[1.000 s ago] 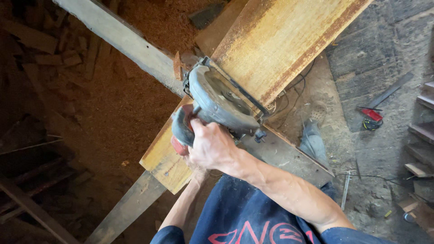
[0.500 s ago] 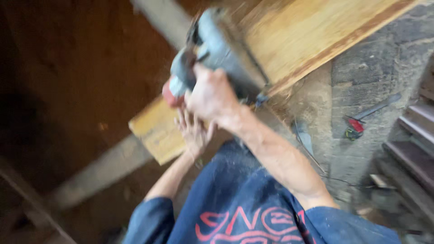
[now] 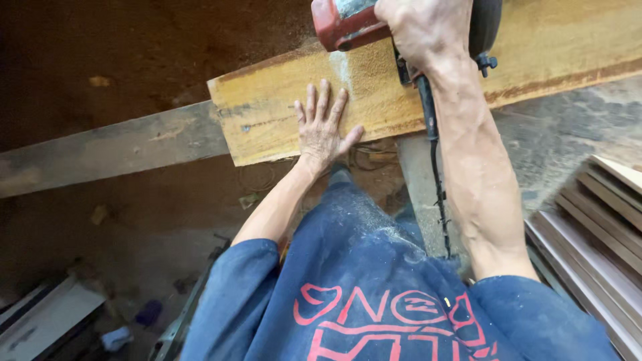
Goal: The person measures and marks a long wooden plank with a tape measure, pencil, and square, then uses a circular saw to cut the plank along the marked line. The cut piece is removed and set aside.
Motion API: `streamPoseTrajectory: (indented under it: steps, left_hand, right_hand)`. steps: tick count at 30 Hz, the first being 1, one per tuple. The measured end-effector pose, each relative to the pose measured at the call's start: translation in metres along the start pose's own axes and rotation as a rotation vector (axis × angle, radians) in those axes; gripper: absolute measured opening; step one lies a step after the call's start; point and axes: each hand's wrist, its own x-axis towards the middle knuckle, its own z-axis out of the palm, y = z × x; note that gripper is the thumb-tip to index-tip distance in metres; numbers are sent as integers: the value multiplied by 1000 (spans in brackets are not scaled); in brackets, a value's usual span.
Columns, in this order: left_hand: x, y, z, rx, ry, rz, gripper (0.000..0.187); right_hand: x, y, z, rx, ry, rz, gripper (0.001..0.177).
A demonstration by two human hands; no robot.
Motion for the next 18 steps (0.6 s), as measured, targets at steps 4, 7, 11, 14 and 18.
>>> streamPoseTrajectory:
  steps: [4, 7, 11, 14, 18]
  left_hand:
    - [6, 1, 9, -28, 32, 9, 88]
    - [0, -9, 17, -67, 28, 14, 88]
    - [5, -9, 32, -118, 128, 44, 86]
    - [-2, 0, 42, -139, 292, 100, 78]
    - [-14, 56, 42, -459, 358, 269, 25]
  right_hand:
    - [-27, 0, -10, -76, 72, -164, 11]
    - [-76, -17, -16, 150, 175, 59, 20]
    - [-152, -51, -64, -186, 227, -123, 26]
    - [-230, -65, -99, 246, 279, 445, 26]
    - [-324, -57, -136, 143, 253, 543, 8]
